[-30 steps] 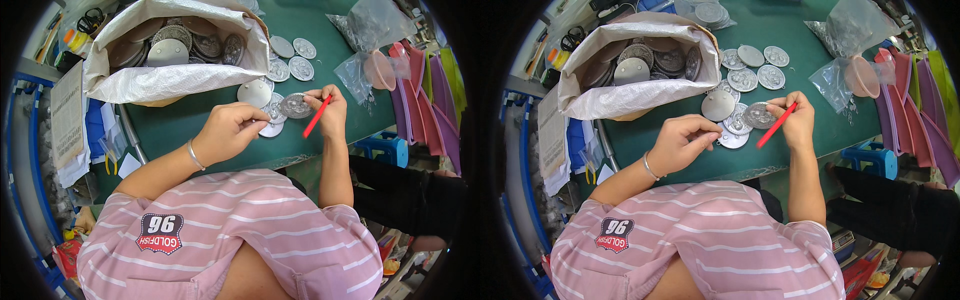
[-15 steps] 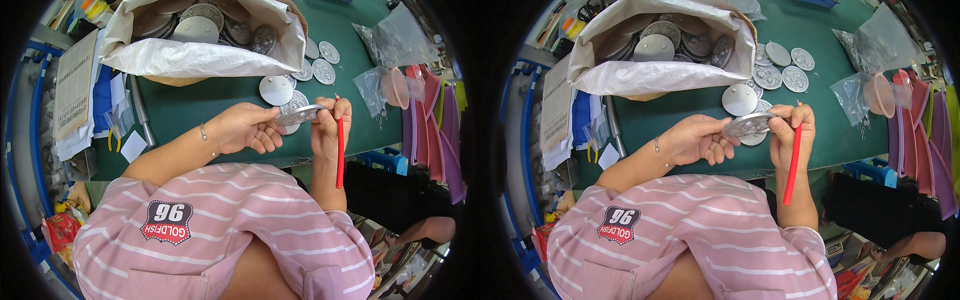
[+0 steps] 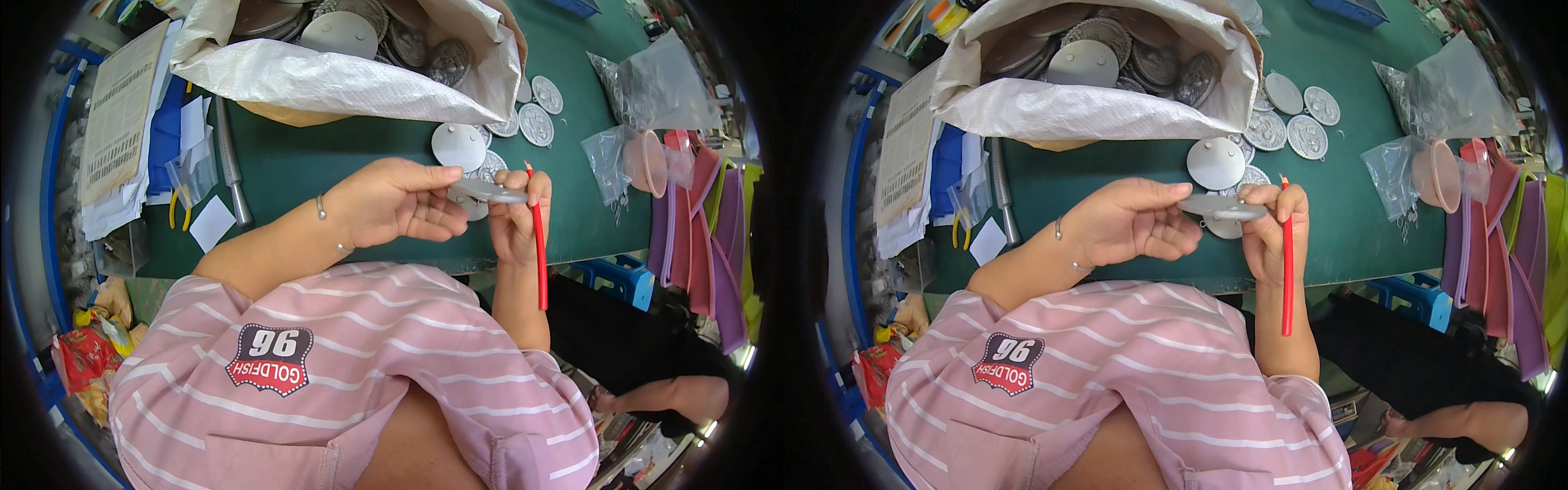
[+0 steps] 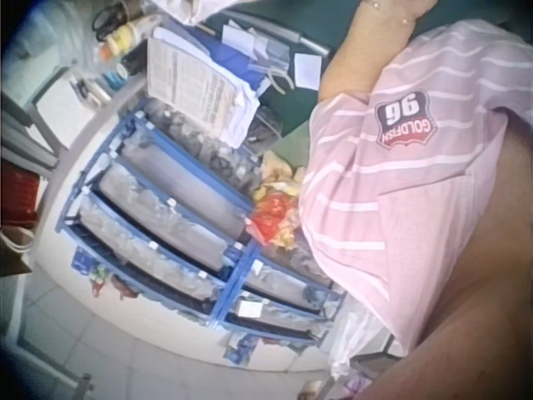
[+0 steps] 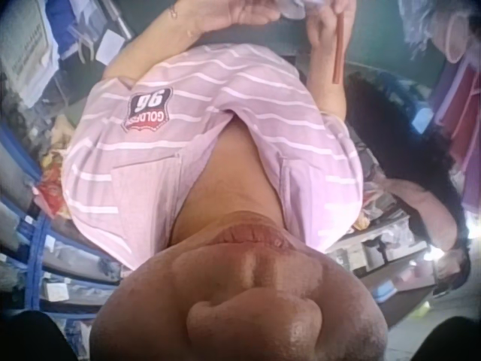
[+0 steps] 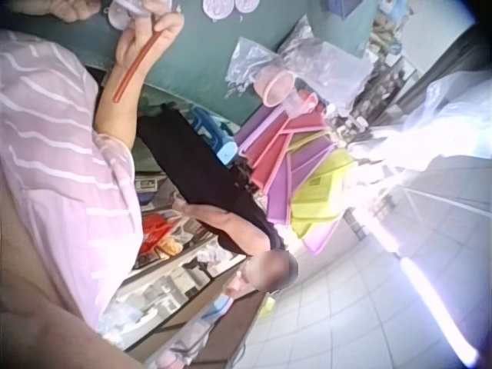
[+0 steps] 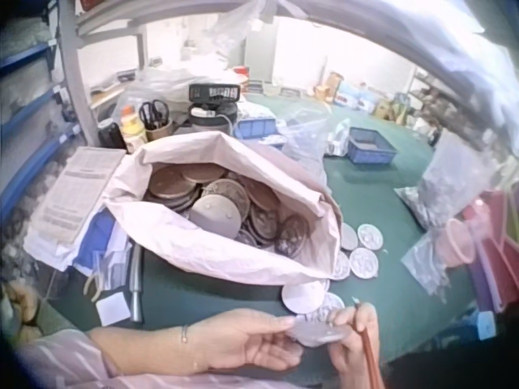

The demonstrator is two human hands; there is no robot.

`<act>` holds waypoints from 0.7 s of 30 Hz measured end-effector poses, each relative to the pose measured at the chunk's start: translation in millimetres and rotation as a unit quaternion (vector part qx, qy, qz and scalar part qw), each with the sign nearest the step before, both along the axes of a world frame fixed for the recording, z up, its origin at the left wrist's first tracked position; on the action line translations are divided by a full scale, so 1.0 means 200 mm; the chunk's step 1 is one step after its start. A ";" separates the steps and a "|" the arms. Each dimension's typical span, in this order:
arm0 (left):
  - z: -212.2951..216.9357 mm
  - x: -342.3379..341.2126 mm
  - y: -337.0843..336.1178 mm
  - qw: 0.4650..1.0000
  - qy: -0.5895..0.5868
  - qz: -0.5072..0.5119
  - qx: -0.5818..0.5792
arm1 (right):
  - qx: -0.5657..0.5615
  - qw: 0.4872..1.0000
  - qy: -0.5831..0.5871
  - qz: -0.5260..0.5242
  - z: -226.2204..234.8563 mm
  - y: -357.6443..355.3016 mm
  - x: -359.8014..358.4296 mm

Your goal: The person sits at a workbench and uses a red-handled brush to apply a substance to the surface of round, silver-colored metal medallions. They pick up each medallion, apply the substance, and place it back on the table or into a pile.

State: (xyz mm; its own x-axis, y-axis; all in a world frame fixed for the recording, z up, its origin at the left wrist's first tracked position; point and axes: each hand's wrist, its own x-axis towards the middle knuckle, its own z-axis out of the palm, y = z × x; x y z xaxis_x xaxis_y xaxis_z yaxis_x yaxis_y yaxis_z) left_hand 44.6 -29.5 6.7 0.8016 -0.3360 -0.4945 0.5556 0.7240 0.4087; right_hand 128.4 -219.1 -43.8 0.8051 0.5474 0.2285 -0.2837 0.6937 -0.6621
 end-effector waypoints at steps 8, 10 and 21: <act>-0.03 -0.02 0.01 0.919 -0.198 0.065 0.334 | -0.186 0.977 0.044 -0.098 0.14 0.08 0.00; -0.02 -0.03 -0.02 0.879 -0.241 0.094 0.400 | -0.208 0.975 -0.047 -0.056 0.09 0.05 0.01; 0.00 -0.07 -0.03 0.712 -0.379 0.156 0.570 | -0.108 0.989 -0.085 -0.048 0.09 0.09 0.00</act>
State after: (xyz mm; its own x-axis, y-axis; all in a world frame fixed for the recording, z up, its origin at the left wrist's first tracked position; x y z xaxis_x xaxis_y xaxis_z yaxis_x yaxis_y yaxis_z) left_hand 31.4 -35.2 7.5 0.9309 0.1918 0.3110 -0.2521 -0.2790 0.9266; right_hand 128.4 -201.9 -25.8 0.8152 0.5216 0.2519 -0.0948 0.5493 -0.8303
